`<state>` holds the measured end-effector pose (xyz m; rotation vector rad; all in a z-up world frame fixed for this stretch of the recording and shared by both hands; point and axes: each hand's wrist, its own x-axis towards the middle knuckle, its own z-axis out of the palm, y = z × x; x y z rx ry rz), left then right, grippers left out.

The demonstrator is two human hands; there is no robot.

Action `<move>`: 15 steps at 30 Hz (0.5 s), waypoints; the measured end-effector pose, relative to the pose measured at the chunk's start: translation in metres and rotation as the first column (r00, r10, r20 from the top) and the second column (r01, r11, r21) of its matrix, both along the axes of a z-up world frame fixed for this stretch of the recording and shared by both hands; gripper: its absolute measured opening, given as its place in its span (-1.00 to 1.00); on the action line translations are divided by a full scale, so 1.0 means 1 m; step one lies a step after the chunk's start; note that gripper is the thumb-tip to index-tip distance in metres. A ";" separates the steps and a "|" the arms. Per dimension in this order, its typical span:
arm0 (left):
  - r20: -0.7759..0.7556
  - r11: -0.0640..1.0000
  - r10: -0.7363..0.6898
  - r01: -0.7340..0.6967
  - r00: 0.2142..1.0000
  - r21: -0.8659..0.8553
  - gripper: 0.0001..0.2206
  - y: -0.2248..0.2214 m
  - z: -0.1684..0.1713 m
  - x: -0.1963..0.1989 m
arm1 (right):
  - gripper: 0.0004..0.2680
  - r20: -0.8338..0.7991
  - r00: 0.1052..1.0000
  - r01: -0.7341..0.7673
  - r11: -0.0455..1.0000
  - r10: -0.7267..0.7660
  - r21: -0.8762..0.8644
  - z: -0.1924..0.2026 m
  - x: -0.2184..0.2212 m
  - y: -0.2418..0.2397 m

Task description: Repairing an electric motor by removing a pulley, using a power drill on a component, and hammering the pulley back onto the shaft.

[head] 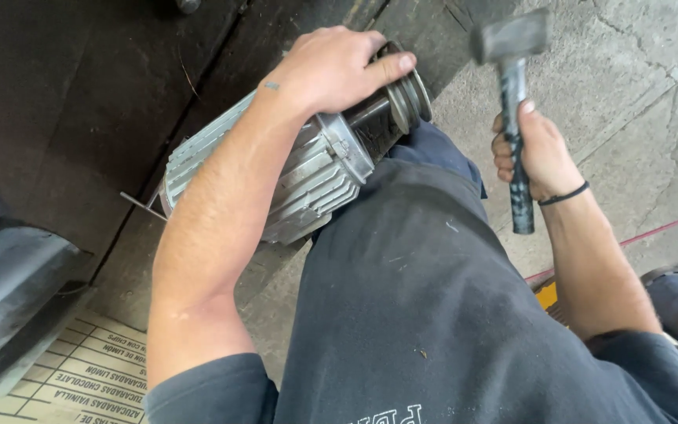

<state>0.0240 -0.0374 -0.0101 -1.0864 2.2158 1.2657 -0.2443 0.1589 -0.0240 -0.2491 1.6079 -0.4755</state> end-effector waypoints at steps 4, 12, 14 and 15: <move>-0.094 0.981 -0.032 0.013 0.995 -0.195 -0.34 0.000 0.001 0.001 | -0.59 -0.073 0.996 0.045 0.993 -0.053 -0.112 -0.011 0.014 0.000; -0.458 0.838 0.133 -0.346 0.879 -0.421 -0.50 0.003 0.001 0.004 | -0.65 0.054 0.956 -0.281 0.954 0.288 -0.106 -0.015 -0.010 0.021; -0.196 0.970 0.109 -0.147 0.975 -0.194 -0.24 0.000 -0.010 0.007 | -0.59 0.073 0.995 -0.058 0.996 0.063 -0.074 -0.010 -0.016 0.014; -0.196 0.970 0.110 -0.148 0.974 -0.194 -0.24 -0.002 -0.002 0.004 | -0.59 0.073 0.995 -0.059 0.996 0.064 -0.074 -0.007 -0.011 0.007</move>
